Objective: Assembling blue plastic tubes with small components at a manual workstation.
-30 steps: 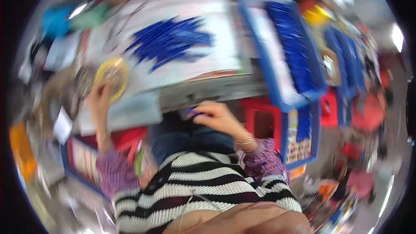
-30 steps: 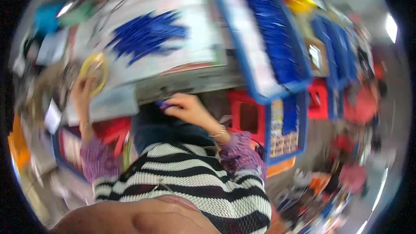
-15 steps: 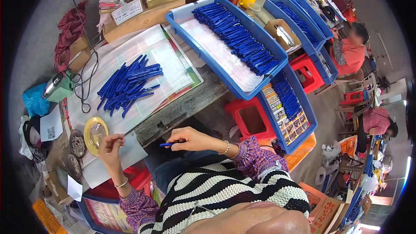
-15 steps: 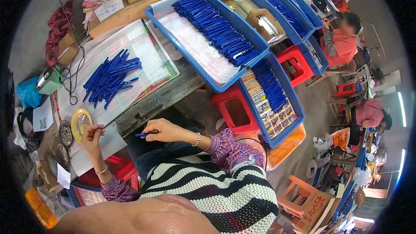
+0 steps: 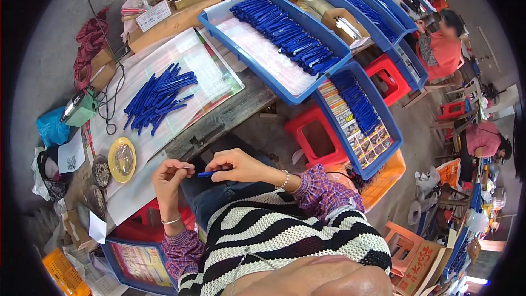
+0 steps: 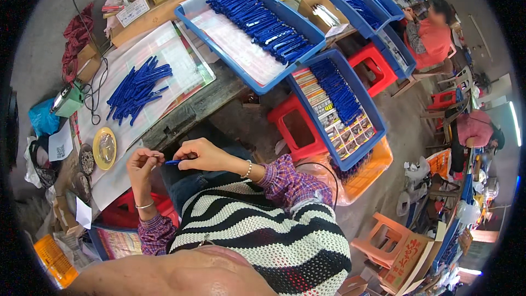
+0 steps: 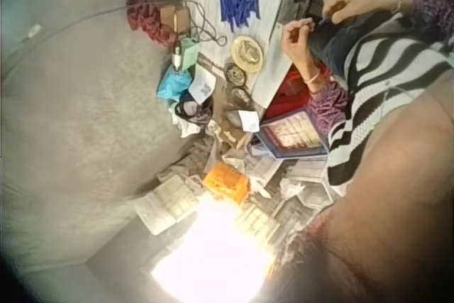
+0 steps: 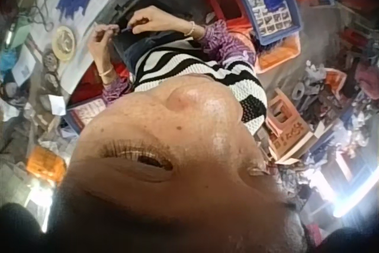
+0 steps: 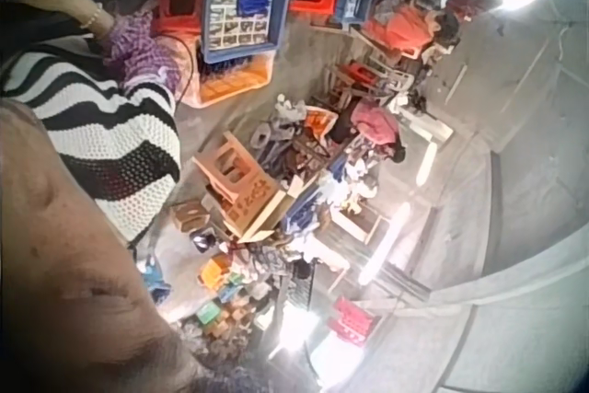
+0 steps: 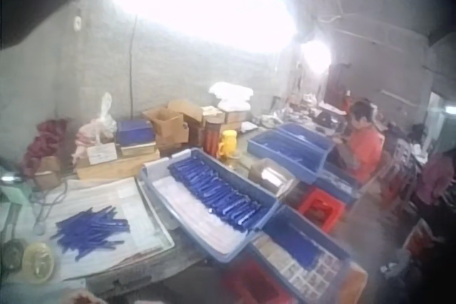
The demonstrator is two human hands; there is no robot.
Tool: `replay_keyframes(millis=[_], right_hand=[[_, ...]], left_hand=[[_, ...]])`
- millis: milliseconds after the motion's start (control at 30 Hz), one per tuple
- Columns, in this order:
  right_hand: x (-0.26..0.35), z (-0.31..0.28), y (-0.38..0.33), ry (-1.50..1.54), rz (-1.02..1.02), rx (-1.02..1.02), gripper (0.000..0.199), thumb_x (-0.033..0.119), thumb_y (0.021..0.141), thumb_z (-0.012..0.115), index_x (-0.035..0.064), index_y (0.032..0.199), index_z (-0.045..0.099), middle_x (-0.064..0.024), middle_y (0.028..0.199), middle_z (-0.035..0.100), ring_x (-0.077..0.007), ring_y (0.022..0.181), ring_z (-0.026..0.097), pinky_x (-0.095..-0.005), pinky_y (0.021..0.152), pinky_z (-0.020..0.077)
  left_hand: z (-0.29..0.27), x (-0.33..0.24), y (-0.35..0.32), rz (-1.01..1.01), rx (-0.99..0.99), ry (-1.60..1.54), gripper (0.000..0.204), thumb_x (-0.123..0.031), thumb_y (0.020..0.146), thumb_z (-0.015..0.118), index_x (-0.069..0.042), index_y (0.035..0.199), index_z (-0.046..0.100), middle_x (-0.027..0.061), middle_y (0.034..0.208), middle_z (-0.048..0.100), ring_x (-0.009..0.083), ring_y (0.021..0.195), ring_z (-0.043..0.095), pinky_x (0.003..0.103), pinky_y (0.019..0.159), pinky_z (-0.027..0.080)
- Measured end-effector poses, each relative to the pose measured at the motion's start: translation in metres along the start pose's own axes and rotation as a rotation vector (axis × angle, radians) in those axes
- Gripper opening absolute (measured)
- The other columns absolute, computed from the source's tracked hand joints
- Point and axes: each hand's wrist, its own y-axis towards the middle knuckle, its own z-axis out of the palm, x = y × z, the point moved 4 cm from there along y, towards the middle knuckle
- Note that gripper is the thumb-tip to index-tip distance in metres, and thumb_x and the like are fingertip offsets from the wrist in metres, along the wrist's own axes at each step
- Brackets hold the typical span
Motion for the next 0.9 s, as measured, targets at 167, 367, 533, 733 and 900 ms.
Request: replay_keyframes(millis=[167, 367, 533, 733, 900], right_hand=[[0.011, -0.004, -0.007, -0.039, -0.014, -0.078, 0.022, 0.016, 0.072, 0.071, 0.0033, 0.090, 0.068, -0.0041, 0.071, 0.056, -0.0135, 0.062, 0.050, -0.0263, 0.056, 0.0398], [0.014, -0.003, -0.012, 0.010, -0.037, -0.075, 0.023, 0.014, 0.072, 0.072, 0.0023, 0.091, 0.066, -0.0047, 0.073, 0.057, -0.0140, 0.063, 0.051, -0.0265, 0.057, 0.0407], [0.010, 0.000, -0.013, -0.016, -0.075, -0.038, 0.022, 0.013, 0.074, 0.070, 0.0032, 0.094, 0.065, 0.0000, 0.073, 0.054, -0.0075, 0.061, 0.045, -0.0222, 0.053, 0.0351], [0.017, 0.003, -0.016, 0.020, -0.014, -0.038, 0.019, 0.007, 0.073, 0.070, 0.0028, 0.092, 0.066, 0.0012, 0.073, 0.053, -0.0040, 0.059, 0.042, -0.0207, 0.051, 0.0328], [0.006, 0.005, -0.017, 0.064, 0.082, -0.037, 0.019, 0.003, 0.073, 0.069, 0.0007, 0.092, 0.067, 0.0013, 0.075, 0.054, -0.0030, 0.063, 0.045, -0.0184, 0.053, 0.0344]], left_hand=[[0.013, -0.001, -0.007, -0.026, 0.047, -0.096, 0.010, 0.006, 0.078, 0.057, -0.001, 0.085, 0.056, 0.0129, 0.083, 0.066, 0.0152, 0.072, 0.061, 0.025, 0.066, 0.049], [0.027, -0.007, -0.013, -0.008, 0.043, -0.021, 0.011, -0.004, 0.080, 0.064, -0.002, 0.086, 0.055, 0.0118, 0.084, 0.065, 0.0131, 0.072, 0.059, 0.025, 0.066, 0.048], [0.030, -0.006, -0.017, -0.008, 0.061, -0.035, 0.008, 0.002, 0.079, 0.061, -0.001, 0.085, 0.057, 0.0094, 0.085, 0.065, 0.0116, 0.074, 0.059, 0.024, 0.067, 0.048], [0.029, -0.007, -0.028, -0.027, 0.014, -0.063, 0.008, -0.001, 0.080, 0.060, -0.001, 0.085, 0.055, 0.0099, 0.083, 0.064, 0.0120, 0.070, 0.058, 0.024, 0.066, 0.048], [0.022, -0.005, -0.032, -0.011, 0.018, -0.184, 0.009, -0.001, 0.079, 0.062, -0.001, 0.083, 0.055, 0.0100, 0.079, 0.062, 0.0150, 0.069, 0.057, 0.026, 0.065, 0.046]])
